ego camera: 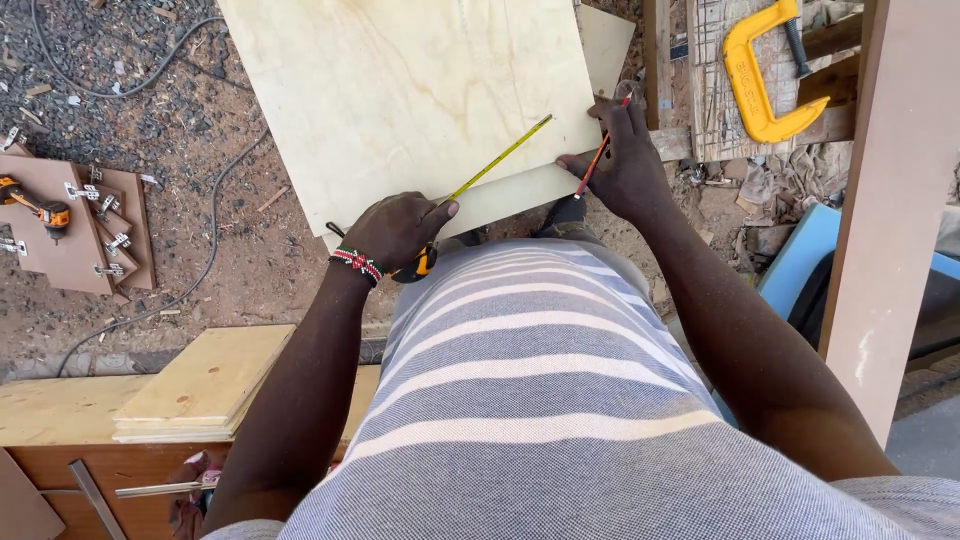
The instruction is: Measuring and marking dimensions on plywood panels using a tape measure, wooden ruler, and pencil.
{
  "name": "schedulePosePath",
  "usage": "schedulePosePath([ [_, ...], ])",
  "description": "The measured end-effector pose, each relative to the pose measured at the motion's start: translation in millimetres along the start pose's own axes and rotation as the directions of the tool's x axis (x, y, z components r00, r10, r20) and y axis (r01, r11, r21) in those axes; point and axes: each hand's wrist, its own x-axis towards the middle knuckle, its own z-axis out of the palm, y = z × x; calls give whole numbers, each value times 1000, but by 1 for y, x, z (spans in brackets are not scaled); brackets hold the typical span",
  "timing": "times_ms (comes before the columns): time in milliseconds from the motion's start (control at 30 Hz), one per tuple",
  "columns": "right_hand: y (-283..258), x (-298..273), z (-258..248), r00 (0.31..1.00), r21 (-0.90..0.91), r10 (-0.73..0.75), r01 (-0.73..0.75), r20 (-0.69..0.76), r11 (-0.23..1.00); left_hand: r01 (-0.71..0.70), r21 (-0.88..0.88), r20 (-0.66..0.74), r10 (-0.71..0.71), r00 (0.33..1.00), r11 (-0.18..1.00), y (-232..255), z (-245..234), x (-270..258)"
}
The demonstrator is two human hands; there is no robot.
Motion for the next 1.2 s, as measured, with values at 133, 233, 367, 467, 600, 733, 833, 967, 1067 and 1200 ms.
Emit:
schedulePosePath([
  [133,16,3,-7,1000,-35,17,-17,16,999,17,58,59,-20,998,998,35,-24,-7],
  [233,49,-12,-14,983,210,-129,155,-132,965,24,41,212,-32,977,999,62,-22,-3],
  [367,79,-38,-17,993,489,3,55,-117,871,-50,62,214,36,976,997,60,8,35],
  [467,85,-54,-4,994,424,45,3,-104,906,-55,67,202,41,979,996,61,23,54],
  [600,90,-51,19,976,375,134,-61,-172,925,-40,170,173,10,985,985,69,23,57],
  [733,89,-47,29,978,349,113,-44,-177,936,-12,269,96,-14,995,963,41,42,79],
  [833,88,-43,26,980,292,79,-23,-181,956,9,287,56,-26,998,958,35,52,88],
  [967,49,-39,7,957,141,-73,116,-282,983,43,349,-32,-34,999,936,42,58,86],
  [1067,40,-35,2,945,153,-180,227,-271,962,51,331,-54,-35,998,942,47,57,83],
  [1200,37,-36,7,977,288,-188,208,-96,935,49,356,-76,-24,997,933,46,64,85],
])
